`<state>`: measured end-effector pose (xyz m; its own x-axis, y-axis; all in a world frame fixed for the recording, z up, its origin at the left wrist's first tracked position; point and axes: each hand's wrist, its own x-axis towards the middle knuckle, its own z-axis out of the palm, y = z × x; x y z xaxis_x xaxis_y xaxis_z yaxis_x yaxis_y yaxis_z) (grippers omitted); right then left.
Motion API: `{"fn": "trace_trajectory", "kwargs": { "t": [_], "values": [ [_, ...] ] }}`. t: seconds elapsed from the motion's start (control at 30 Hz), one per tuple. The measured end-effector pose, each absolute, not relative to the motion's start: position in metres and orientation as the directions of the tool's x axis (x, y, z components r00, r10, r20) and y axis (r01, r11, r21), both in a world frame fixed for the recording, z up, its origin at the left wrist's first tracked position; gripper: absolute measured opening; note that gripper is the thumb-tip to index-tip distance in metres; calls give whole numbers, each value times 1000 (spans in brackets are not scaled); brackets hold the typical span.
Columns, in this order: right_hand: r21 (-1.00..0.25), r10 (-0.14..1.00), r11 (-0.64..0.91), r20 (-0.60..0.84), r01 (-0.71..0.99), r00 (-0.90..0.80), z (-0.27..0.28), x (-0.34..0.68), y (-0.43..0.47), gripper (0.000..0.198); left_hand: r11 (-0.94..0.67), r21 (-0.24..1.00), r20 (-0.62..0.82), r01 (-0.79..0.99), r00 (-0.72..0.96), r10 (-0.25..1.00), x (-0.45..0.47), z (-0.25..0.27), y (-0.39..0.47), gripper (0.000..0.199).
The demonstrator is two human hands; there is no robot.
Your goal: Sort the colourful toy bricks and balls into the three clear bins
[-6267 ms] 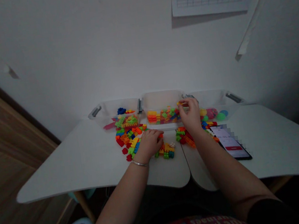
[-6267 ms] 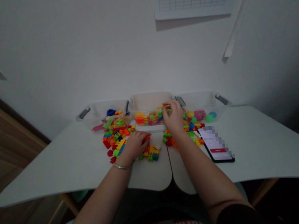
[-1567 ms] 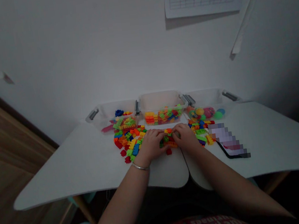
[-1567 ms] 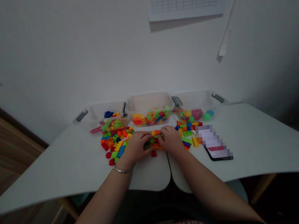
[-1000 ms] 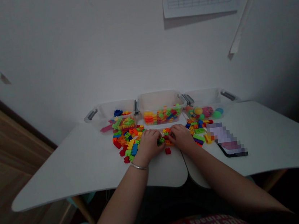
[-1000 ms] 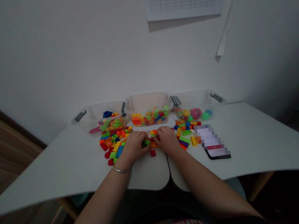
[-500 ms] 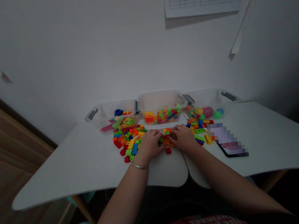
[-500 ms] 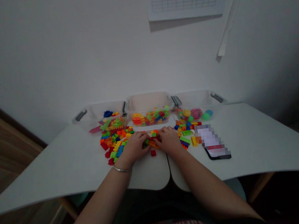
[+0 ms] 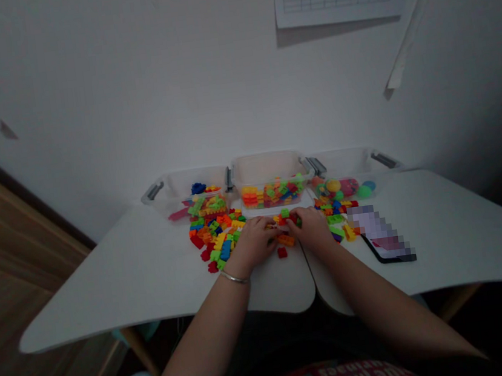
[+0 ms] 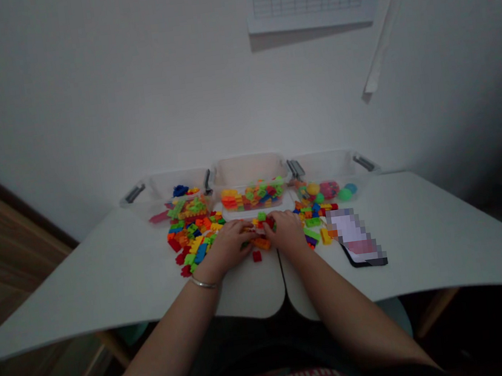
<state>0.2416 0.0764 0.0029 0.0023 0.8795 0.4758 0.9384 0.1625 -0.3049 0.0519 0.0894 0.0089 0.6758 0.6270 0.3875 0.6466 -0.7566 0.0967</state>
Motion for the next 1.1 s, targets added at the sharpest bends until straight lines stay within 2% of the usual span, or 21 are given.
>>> {"fn": "trace_trajectory", "kwargs": {
  "t": [0.2, 0.33, 0.5, 0.73, 0.83, 0.93, 1.1],
  "values": [
    [-313, 908, 179, 418, 933, -33, 3, 244, 77, 23, -762, 199, 445, 616, 636, 631, 50, 5, 94, 30],
    [-344, 910, 157, 415, 926, 0, 1, 245, 80, 24, -721, 214, 461, 659, 583, 669, 50, 9, 94, 26],
    [-454, 895, 167, 443, 875, 59, -2, 248, 84, 25, -639, 245, 490, 729, 476, 730, 50, 10, 94, 25],
    [-652, 849, 304, 517, 695, 113, 4, 252, 88, 30, -483, 471, 508, 738, 220, 833, 46, 10, 99, 28],
    [-642, 769, 411, 625, 648, 132, 18, 259, 95, 30, -408, 529, 470, 744, 143, 871, 45, 11, 99, 27],
    [-598, 688, 471, 709, 648, 154, 37, 267, 107, 30, -397, 528, 455, 751, 144, 879, 45, 12, 98, 26],
    [-581, 664, 361, 709, 729, 237, 69, 269, 133, 35, -394, 519, 438, 759, 160, 885, 44, 13, 97, 26]
  ]
}}
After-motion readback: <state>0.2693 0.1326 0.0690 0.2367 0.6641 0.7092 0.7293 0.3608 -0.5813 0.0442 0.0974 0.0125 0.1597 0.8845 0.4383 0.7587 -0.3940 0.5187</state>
